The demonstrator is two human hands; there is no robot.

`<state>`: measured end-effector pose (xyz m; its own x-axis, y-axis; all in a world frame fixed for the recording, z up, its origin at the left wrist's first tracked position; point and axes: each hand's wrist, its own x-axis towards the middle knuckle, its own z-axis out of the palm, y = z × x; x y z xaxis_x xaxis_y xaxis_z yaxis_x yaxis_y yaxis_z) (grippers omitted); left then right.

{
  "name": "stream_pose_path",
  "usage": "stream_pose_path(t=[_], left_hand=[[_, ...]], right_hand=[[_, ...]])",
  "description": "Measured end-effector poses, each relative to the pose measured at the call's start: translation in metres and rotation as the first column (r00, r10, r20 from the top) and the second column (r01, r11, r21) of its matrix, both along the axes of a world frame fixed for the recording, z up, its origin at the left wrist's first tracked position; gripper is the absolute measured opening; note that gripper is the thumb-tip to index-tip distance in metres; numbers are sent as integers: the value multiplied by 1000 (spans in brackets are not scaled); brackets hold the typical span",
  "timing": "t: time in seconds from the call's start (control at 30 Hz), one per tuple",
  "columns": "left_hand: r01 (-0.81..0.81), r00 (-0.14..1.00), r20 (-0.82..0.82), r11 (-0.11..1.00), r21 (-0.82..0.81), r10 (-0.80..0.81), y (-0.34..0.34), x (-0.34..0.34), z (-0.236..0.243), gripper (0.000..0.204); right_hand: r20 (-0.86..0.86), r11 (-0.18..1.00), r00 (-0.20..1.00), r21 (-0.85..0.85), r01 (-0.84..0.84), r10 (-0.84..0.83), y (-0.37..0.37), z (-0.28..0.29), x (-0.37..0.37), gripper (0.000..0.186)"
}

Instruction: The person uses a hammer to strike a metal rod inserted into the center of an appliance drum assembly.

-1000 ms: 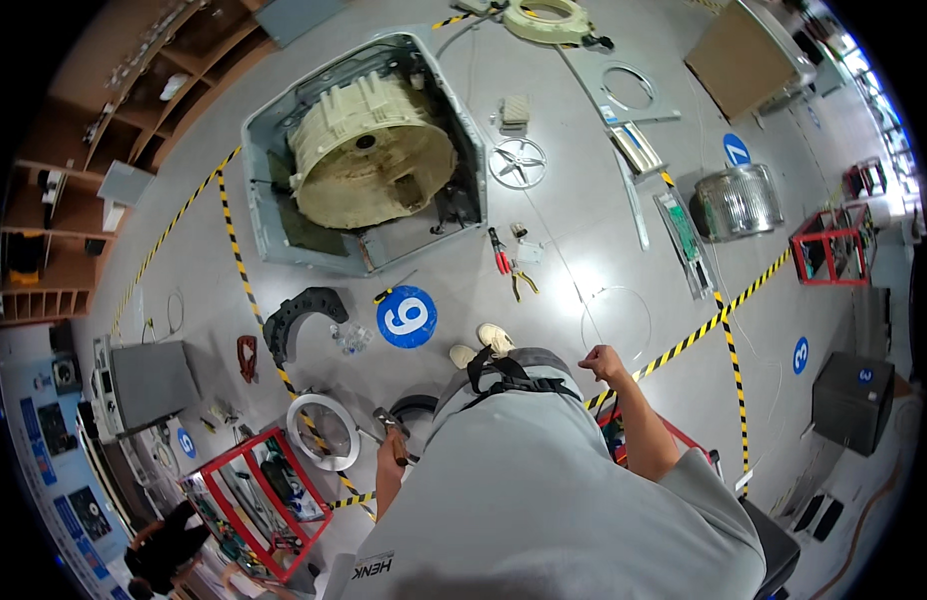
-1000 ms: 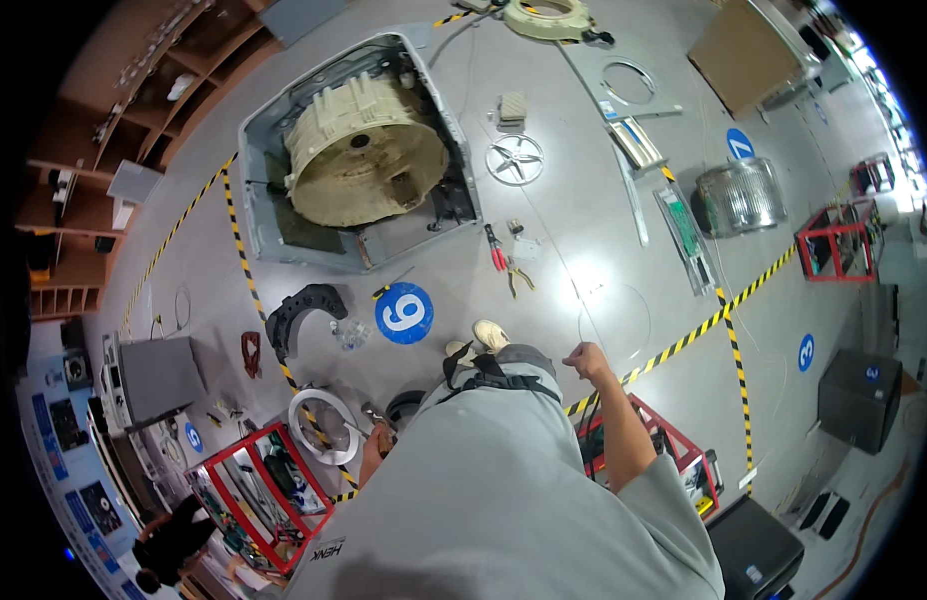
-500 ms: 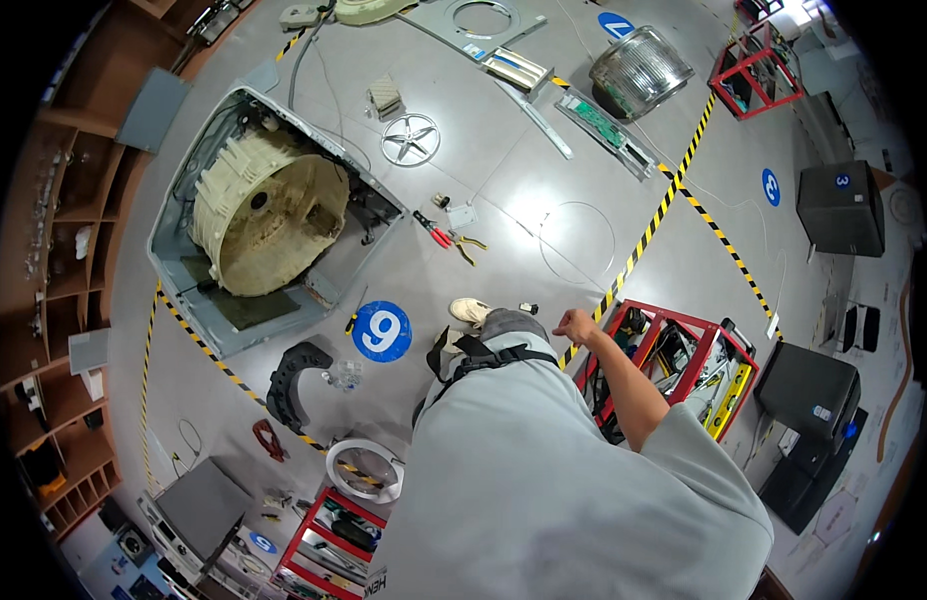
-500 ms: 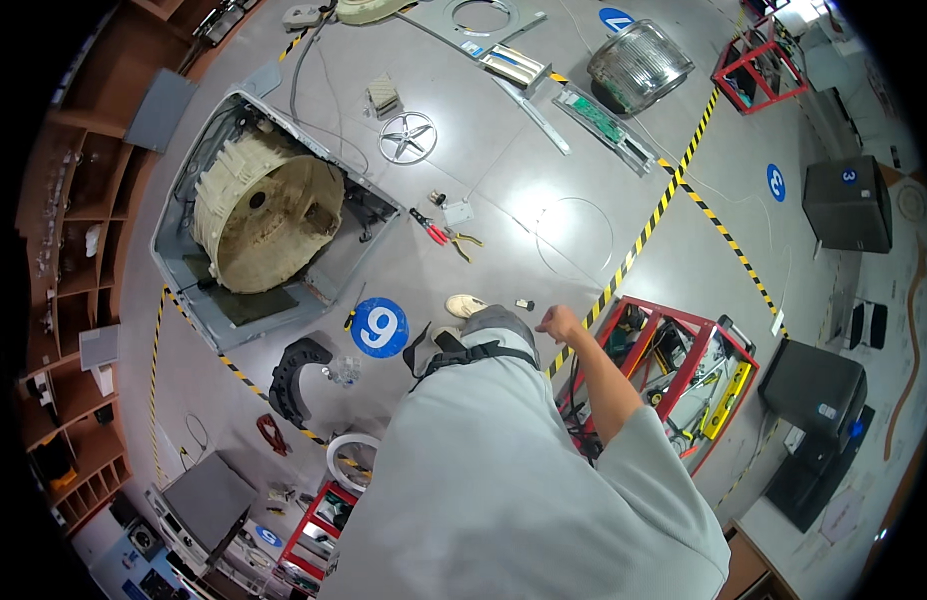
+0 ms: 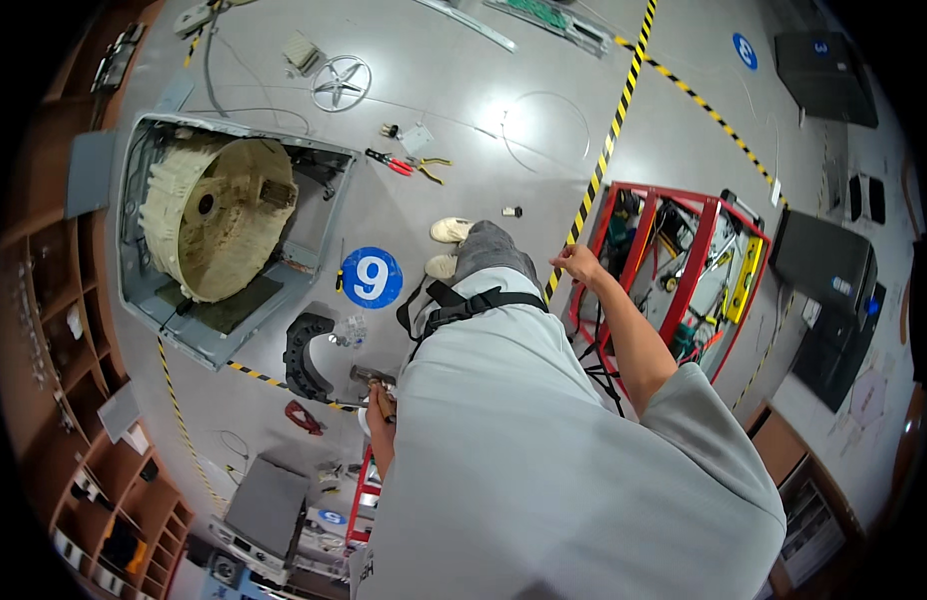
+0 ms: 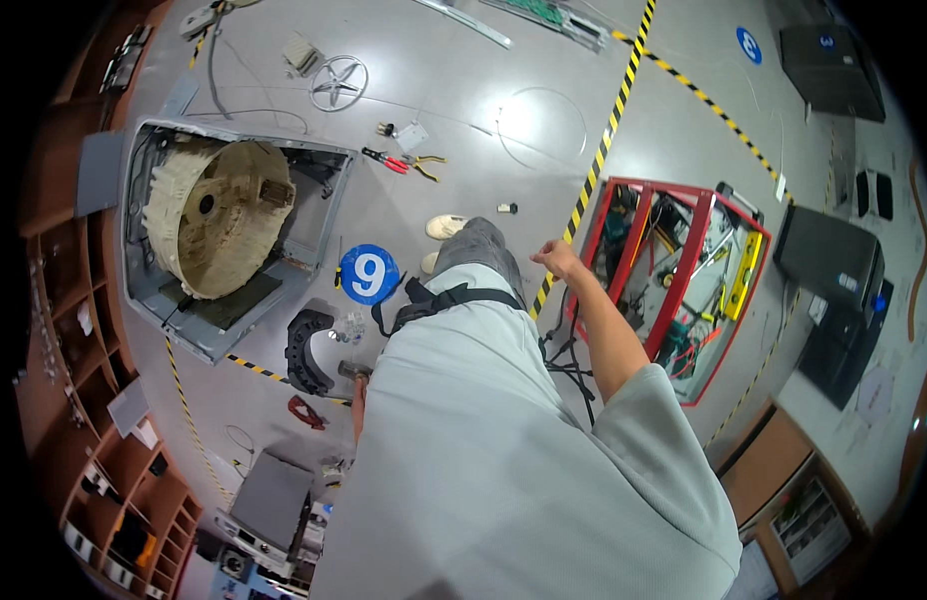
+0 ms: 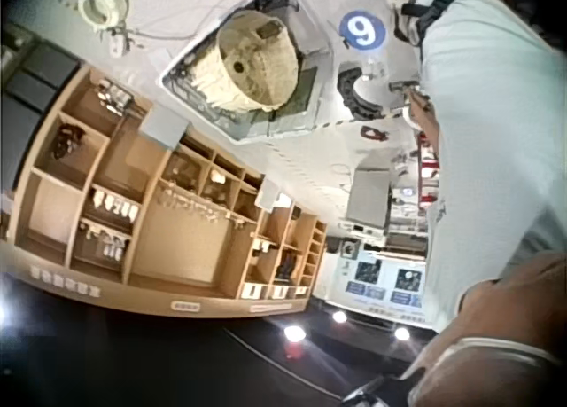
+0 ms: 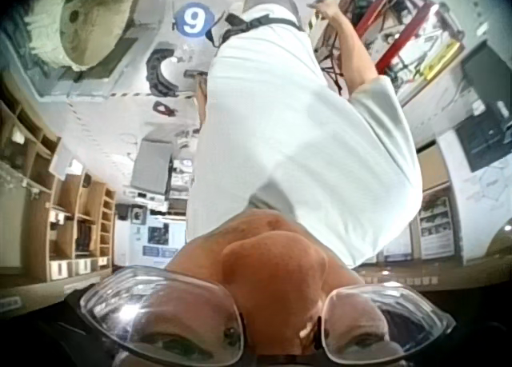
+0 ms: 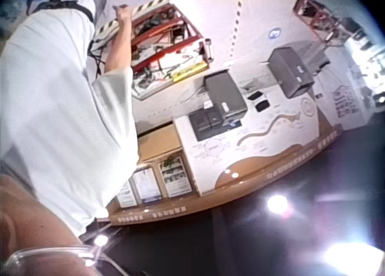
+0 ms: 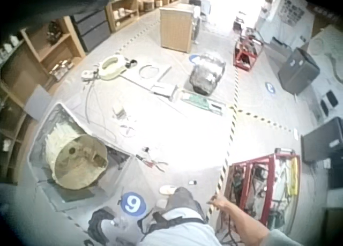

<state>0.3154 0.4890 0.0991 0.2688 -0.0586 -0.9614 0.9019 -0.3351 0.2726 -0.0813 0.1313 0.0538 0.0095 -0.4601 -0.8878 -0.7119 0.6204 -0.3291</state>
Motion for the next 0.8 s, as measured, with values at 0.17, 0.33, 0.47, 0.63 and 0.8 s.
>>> stream_pose_path(t=[0.17,0.33,0.47,0.63,0.8], left_hand=[[136,990,35,989,62,-139,-26,19,21,26],[350,937,-12,934,68,-350,-22,22,17,27],[302,952,-61,953,-3,-301,9,23,-24,27],[193,981,-16,979,59,-193,7,-6,-28,30],[-219,970,109,976,-1,217,24,-55,-1,32]], right_hand=[[-60,975,980,111,194,-188,84,-12,-39,34],[-92,954,963,137,266,-255,138,-7,-58,35],[-109,970,971,94,225,-214,118,-8,-66,34],[47,995,996,-71,76,-73,55,-6,-66,29],[89,993,992,64,-98,92,-44,18,30,22]])
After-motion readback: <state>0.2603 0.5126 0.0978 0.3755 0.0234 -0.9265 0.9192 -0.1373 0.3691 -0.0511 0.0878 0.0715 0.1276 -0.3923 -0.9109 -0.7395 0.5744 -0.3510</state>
